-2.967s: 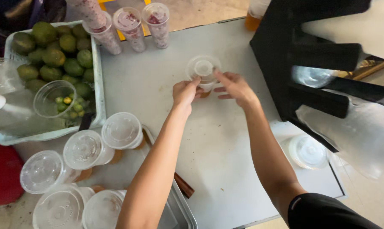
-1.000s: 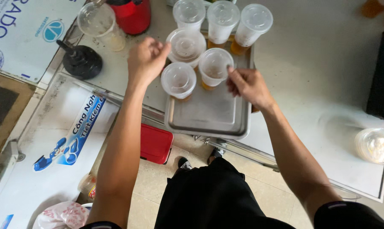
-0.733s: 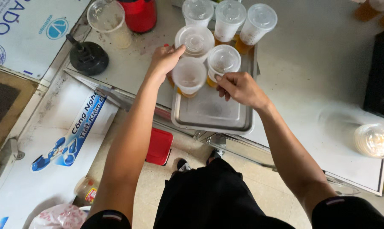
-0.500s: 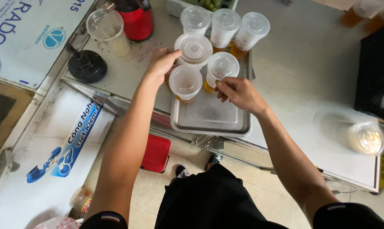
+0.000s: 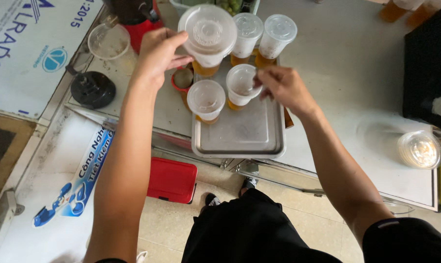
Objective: The person moves several plastic cups of liquid from a tray to a counter, then opens a chest freezer and takes out a wire rack of frozen buns. They place the buns onto another rack and put them into a food steamer, finally closing the door and turning the dial.
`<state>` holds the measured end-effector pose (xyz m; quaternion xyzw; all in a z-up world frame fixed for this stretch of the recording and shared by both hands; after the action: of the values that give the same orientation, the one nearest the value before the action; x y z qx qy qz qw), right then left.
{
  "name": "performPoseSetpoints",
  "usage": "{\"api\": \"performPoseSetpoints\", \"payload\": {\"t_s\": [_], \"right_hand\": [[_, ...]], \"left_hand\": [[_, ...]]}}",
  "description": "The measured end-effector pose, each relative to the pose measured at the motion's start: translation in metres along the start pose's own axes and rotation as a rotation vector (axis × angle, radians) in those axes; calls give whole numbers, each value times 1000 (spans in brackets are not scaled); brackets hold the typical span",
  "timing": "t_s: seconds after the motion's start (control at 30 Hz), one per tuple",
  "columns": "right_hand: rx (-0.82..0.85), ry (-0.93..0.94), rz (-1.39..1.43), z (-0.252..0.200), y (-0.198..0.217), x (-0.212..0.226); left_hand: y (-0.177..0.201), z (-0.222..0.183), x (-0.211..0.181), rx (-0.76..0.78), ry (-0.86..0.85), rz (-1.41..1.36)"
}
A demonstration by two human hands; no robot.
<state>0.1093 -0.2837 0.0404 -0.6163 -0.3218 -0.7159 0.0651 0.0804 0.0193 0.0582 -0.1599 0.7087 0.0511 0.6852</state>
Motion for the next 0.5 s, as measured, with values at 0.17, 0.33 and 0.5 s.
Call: {"api": "performPoseSetpoints", "payload": {"t_s": [0.17, 0.33, 0.5], "right_hand": [[-164, 14, 285, 11, 52, 25], [-289, -21, 298, 11, 110, 27], [-370, -55, 453, -6, 179, -7]], "left_hand": [[-68, 9, -41, 91, -47, -66], [-164, 38, -24, 143, -22, -108], [-267, 62, 17, 245, -63, -62]]}}
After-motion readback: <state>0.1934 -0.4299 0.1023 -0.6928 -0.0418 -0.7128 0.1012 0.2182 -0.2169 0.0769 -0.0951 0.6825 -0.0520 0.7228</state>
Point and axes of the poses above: each hand's wrist, its own z-axis towards the middle knuckle, its own y-axis out of the back of the hand, x = y × z, the point moved 9 cm from there along z, towards the middle knuckle, and after that the axes turned 3 degrees about -z, right-handed, at the moved point
